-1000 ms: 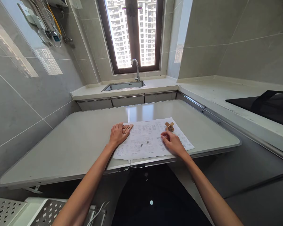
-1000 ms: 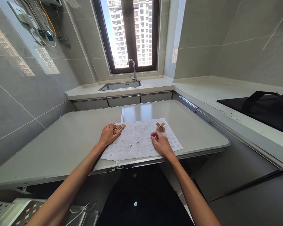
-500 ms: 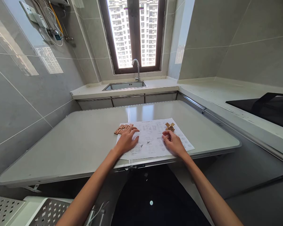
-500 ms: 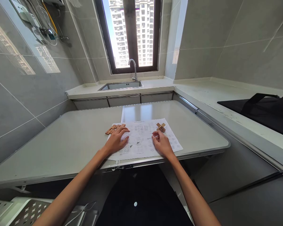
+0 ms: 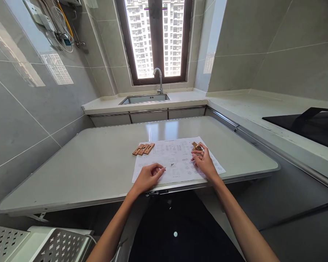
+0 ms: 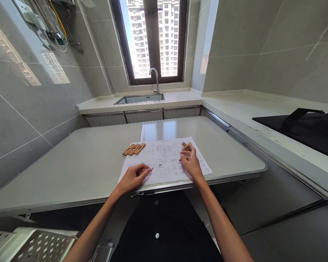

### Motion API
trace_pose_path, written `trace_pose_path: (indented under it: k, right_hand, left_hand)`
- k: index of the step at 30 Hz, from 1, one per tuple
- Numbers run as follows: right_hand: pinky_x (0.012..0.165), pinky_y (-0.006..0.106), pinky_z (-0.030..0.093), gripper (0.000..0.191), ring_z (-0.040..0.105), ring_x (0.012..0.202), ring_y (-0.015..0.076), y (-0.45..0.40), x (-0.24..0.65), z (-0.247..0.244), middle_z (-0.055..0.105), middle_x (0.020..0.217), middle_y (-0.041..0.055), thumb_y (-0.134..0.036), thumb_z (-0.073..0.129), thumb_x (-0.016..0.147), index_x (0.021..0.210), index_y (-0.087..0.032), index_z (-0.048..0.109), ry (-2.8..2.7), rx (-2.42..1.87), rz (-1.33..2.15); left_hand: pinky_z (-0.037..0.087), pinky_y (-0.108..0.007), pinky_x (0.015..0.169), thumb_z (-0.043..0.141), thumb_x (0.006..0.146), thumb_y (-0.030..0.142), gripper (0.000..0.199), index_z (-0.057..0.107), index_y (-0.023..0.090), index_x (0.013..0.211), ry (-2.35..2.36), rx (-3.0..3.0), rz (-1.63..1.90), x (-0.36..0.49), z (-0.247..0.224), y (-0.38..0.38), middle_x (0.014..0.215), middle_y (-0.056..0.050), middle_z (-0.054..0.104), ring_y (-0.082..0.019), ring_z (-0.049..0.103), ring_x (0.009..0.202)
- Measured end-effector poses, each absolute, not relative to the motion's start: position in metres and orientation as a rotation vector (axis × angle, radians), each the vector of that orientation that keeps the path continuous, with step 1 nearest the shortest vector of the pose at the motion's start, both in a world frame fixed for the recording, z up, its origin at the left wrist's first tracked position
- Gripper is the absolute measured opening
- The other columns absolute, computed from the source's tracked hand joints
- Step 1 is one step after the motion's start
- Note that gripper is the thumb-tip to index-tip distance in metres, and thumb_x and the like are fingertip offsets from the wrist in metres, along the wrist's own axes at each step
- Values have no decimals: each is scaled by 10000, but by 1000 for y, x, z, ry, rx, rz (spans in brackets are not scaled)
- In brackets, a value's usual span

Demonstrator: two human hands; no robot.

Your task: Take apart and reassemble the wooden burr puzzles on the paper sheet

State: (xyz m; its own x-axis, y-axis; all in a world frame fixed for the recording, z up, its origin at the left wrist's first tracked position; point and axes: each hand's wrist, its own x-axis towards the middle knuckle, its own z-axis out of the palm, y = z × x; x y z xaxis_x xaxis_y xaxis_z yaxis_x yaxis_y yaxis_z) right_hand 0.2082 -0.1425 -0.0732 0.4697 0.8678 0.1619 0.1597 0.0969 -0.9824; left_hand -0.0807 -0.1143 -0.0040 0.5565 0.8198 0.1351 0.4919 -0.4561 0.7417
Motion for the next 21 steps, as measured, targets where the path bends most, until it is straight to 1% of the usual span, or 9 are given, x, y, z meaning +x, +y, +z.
trace_pose_path:
  k: [4, 7, 10, 14, 18, 21]
  right_hand:
    - [504, 248, 545, 938, 732, 845, 217, -141, 208, -70, 673, 1255, 101, -370, 692, 823, 1623, -290, 209, -933, -1425, 753]
    - [462, 236, 530, 954, 740, 837, 224, -139, 207, -69, 677, 1250, 99, -341, 702, 801, 1626, -300, 223, -912, -1456, 761]
    - [459, 233, 532, 881, 745, 832, 221, -136, 208, -72, 679, 1250, 90, -341, 700, 798, 1583, -310, 301, -912, -1469, 747]
    - [473, 231, 538, 725, 749, 834, 216, -135, 209, -78, 680, 1238, 75, -376, 694, 809, 1474, -306, 414, -924, -1468, 710]
    - [478, 228, 528, 647, 751, 842, 216, -136, 209, -80, 691, 1210, 71, -427, 687, 828, 1416, -296, 452, -945, -1447, 690]
    - [481, 225, 519, 592, 750, 827, 213, -137, 208, -79, 711, 1148, 67, -476, 674, 848, 1377, -284, 490, -979, -1452, 647]
  left_hand:
    - [366, -258, 603, 581, 953, 574, 416, 742, 192, 992, 1095, 2021, 700, -94, -4, -117, 684, 29, 554, -134, 450, 617]
    - [373, -255, 620, 591, 952, 576, 411, 733, 193, 993, 1119, 1977, 769, -98, -9, -118, 714, 24, 563, -137, 458, 640]
    - [377, -254, 625, 593, 954, 573, 402, 731, 197, 984, 1132, 1969, 808, -98, -13, -119, 723, 20, 572, -140, 465, 647]
    - [376, -253, 620, 599, 954, 558, 384, 733, 199, 964, 1134, 1992, 823, -96, -14, -121, 709, 20, 578, -141, 471, 645]
    - [379, -251, 618, 599, 956, 540, 369, 734, 196, 955, 1132, 1997, 835, -96, -14, -122, 696, 22, 579, -138, 473, 639]
    - [382, -251, 612, 602, 955, 525, 356, 736, 195, 952, 1137, 1997, 849, -96, -15, -122, 690, 22, 582, -133, 469, 627]
